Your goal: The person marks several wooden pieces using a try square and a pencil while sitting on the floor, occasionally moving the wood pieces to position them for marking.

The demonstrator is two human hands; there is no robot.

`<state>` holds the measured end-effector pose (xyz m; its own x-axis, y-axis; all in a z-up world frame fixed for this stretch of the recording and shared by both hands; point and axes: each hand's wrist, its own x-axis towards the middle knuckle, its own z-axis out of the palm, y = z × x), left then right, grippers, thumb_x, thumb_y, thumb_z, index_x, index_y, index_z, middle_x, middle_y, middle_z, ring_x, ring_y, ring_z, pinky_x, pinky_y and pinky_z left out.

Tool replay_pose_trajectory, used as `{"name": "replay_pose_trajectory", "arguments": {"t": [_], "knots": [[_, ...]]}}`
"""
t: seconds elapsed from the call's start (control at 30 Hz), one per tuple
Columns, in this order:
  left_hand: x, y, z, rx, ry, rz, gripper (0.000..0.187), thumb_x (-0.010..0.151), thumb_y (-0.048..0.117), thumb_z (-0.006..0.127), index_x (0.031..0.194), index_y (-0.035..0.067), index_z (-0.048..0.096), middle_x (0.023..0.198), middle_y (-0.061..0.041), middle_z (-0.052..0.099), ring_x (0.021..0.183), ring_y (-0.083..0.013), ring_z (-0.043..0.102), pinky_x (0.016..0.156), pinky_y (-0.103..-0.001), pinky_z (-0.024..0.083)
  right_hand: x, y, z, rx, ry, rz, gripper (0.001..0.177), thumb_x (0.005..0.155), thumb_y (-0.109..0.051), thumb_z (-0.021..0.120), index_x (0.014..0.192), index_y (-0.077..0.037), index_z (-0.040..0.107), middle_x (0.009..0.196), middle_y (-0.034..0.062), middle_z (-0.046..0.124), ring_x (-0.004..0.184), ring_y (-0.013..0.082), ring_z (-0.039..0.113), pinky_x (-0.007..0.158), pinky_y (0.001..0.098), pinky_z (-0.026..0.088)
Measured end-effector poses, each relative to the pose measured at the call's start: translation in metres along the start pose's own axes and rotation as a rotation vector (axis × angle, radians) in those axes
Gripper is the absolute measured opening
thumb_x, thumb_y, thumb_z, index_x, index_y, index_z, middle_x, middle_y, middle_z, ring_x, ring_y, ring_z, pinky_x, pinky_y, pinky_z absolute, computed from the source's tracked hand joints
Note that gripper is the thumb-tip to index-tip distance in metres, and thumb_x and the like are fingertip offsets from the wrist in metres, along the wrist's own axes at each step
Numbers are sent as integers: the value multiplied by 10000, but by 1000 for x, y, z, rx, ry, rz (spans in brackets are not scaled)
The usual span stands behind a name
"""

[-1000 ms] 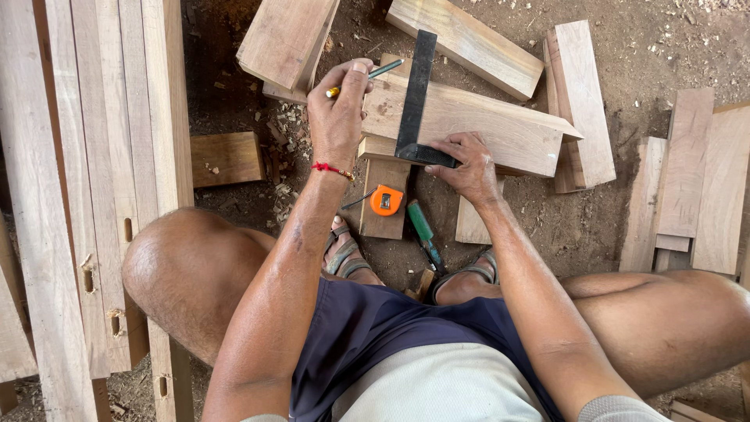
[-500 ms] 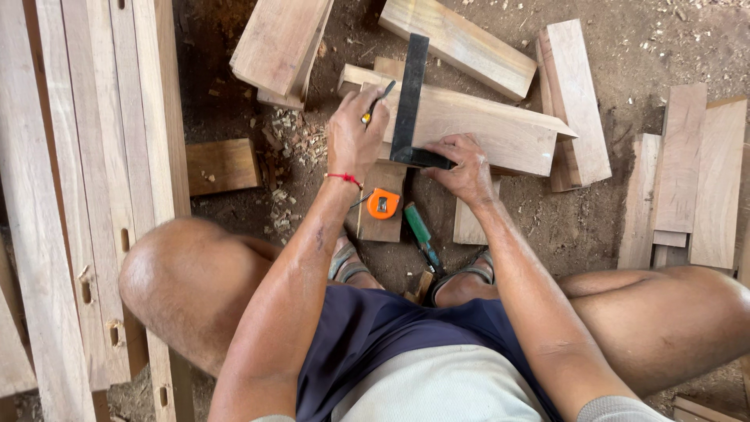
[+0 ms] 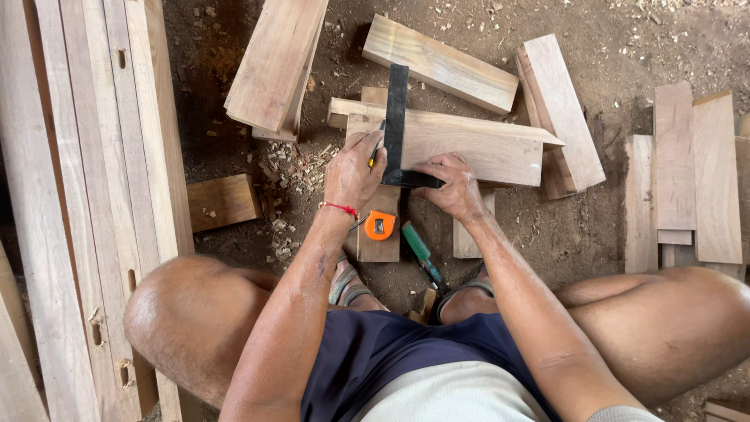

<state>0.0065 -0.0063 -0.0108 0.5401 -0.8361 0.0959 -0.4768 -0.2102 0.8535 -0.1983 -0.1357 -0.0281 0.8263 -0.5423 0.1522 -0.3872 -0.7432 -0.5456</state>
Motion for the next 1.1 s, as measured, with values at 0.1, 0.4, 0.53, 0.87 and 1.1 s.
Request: {"name": "replay_pose_trajectory", "arguments": {"t": [0.1, 0.4, 0.53, 0.87, 1.1], "knots": [[0, 4, -9, 51, -5, 58, 258, 937, 207, 633, 1142, 81, 723, 1143, -135, 723, 986, -361, 708, 882, -456, 570, 0, 3, 1, -11, -15, 16, 485, 626, -186, 947, 1087, -151, 800, 1041, 57, 708, 1048, 254, 631, 972, 404, 515], [-14, -6, -20, 162, -585, -378, 281, 869, 387, 650, 812, 172, 821, 738, -103, 739, 735, -262, 742, 800, -407, 598, -11, 18, 11, 43, -14, 61, 450, 665, -275, 955, 1085, -199, 811, 1081, 17, 727, 1110, 221, 623, 1069, 423, 494], [-24, -6, 16, -159, -548, -424, 429, 964, 495, 552, 843, 165, 798, 926, -89, 712, 878, -220, 682, 846, -401, 564, -10, 13, 8, 197, -43, 250, 355, 757, -285, 923, 1084, -205, 812, 1109, 11, 738, 1135, 217, 624, 1051, 445, 505], [-28, 37, 100, -634, -370, -129, 360, 990, 453, 555, 1228, 255, 738, 1307, -128, 436, 1207, -288, 569, 1055, -375, 517, -53, 10, 26, 1142, 156, 765, 292, 1086, -308, 563, 1148, -59, 700, 924, 51, 645, 776, 124, 604, 678, 318, 545], [-11, 67, 118, -215, -392, 67, 433, 847, 407, 772, 1256, 290, 691, 1309, -167, 492, 1120, -316, 660, 955, -404, 565, -89, 20, -10, 787, 356, 956, 449, 1029, -466, 454, 1049, -86, 692, 795, 5, 679, 628, 101, 627, 450, 227, 426]]}}
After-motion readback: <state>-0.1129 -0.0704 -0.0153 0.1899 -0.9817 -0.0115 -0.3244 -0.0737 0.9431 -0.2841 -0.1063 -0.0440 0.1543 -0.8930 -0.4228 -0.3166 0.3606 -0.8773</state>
